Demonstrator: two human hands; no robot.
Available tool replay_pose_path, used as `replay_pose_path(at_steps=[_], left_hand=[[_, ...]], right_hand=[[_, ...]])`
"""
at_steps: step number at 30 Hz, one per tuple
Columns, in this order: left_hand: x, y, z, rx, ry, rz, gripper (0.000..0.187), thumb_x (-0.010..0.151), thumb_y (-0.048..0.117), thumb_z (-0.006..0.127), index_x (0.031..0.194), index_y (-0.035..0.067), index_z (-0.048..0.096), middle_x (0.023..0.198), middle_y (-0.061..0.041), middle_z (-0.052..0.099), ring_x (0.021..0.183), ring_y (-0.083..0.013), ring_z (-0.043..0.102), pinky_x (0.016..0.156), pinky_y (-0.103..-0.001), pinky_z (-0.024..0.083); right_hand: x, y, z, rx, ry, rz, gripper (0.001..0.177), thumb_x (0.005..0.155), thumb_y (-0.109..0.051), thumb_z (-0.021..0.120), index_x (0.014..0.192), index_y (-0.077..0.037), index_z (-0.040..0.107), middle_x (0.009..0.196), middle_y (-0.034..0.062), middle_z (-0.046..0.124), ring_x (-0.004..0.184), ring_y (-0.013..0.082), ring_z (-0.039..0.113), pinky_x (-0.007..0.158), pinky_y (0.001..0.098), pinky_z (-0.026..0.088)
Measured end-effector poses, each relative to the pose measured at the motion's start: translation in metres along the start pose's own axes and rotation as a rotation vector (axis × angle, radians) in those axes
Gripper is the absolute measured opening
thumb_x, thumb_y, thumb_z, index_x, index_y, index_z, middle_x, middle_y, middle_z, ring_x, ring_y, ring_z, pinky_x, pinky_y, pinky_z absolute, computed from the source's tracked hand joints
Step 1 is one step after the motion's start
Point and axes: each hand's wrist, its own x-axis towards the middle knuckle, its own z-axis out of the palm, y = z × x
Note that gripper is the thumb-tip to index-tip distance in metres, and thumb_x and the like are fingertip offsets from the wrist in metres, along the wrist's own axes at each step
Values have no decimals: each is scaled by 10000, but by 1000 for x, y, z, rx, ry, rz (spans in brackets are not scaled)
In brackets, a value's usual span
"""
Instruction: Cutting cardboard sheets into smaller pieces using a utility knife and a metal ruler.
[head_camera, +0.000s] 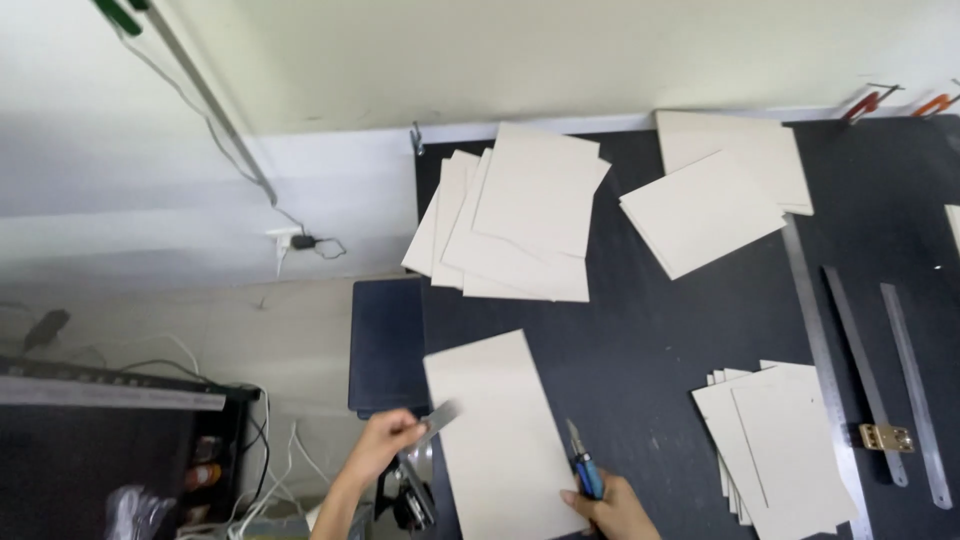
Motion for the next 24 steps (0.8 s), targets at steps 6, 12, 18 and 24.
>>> replay_pose_path(at_steps=[6, 12, 18, 24], left_hand=[[23, 36, 3, 225, 117, -130, 453, 651, 352, 929, 845, 153, 572, 890, 17, 623, 829, -113, 565, 739, -255, 418], [44, 66, 4, 356, 92, -180, 679, 552, 508, 912, 1009, 147, 563, 1007, -22, 631, 907, -133, 573, 739, -277, 459], [55, 88, 12, 525, 42, -174, 615, 581, 498, 928, 913, 139, 556, 902, -15, 631, 790, -142, 562, 640, -287, 401], [46, 108, 19, 583, 52, -239, 543, 613, 408, 942, 907, 115, 591, 901, -75, 692, 851, -228, 648, 687, -339, 477]], right_hand=[[14, -42, 22, -658, 144, -126, 408, 926, -526, 578, 955, -124, 643, 931, 114, 715, 916, 367, 686, 799, 453, 519], [82, -103, 79, -359, 235, -491, 603, 882, -365, 629, 1435, -151, 516, 1226, 161, 565, 1162, 368, 599, 1053, 383, 417], [46, -116, 103, -436, 226, -356, 632, 923, -428, 589, 1507, -237, 439, 1237, 101, 507, 1143, 381, 575, 1028, 449, 440], [-10, -138, 82, -392, 182, -258, 550, 951, -404, 584, 1419, -131, 486, 1176, 138, 591, 1077, 336, 659, 926, 389, 497]])
